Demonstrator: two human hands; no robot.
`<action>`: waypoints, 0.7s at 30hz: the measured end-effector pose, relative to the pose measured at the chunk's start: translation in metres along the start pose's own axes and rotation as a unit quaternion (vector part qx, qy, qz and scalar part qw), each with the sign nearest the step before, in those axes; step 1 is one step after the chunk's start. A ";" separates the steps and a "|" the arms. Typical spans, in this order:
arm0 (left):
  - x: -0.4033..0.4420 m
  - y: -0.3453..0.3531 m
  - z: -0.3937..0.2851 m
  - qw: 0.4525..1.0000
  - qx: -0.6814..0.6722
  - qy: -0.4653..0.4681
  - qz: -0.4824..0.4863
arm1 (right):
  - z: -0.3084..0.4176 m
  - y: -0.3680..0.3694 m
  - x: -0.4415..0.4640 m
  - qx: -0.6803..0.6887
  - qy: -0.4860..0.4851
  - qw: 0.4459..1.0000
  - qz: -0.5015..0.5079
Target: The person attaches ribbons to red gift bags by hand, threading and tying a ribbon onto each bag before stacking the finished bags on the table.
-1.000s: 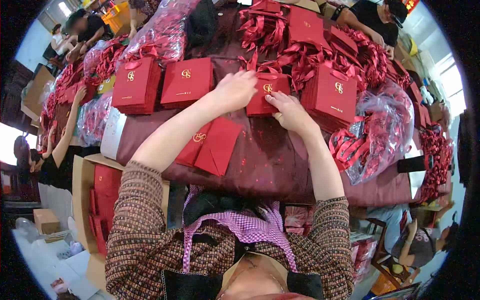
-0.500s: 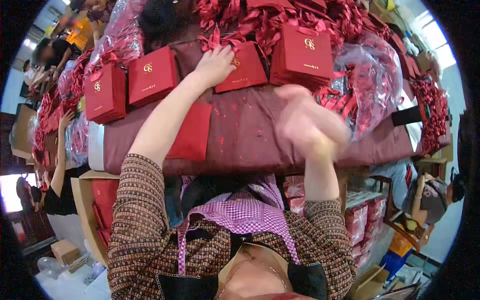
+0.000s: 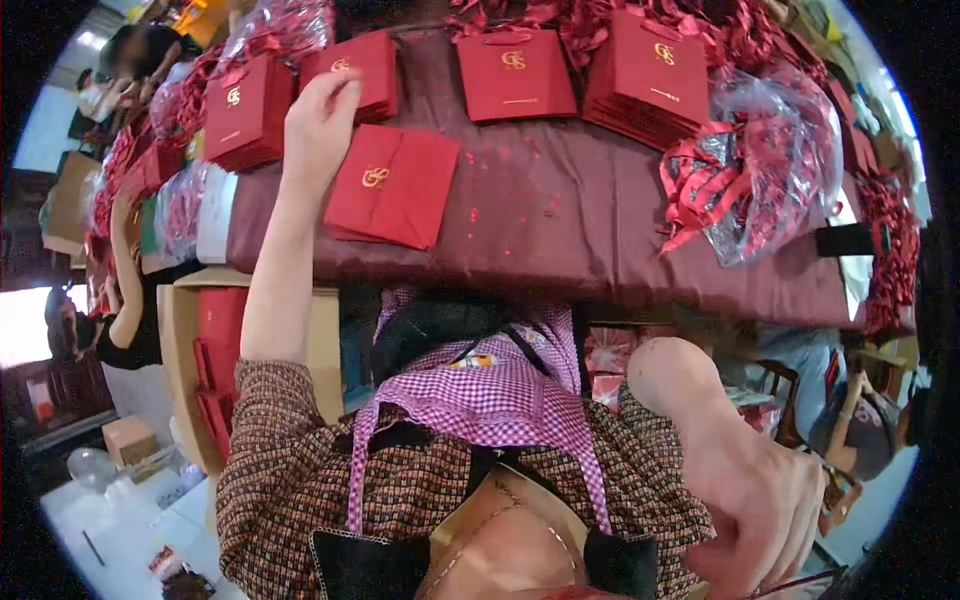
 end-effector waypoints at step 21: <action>-0.063 -0.022 0.030 0.961 0.253 -0.054 0.097 | -0.007 0.021 -0.012 -0.042 -0.085 0.995 0.011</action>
Point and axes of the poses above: each hand's wrist, its own x-axis towards the middle knuckle, its own y-axis out of the palm, z = x × y, the point moved 1 cm from there along x, towards the middle knuckle, and after that the axes turned 10 degrees about -z, right-handed, at the moved point
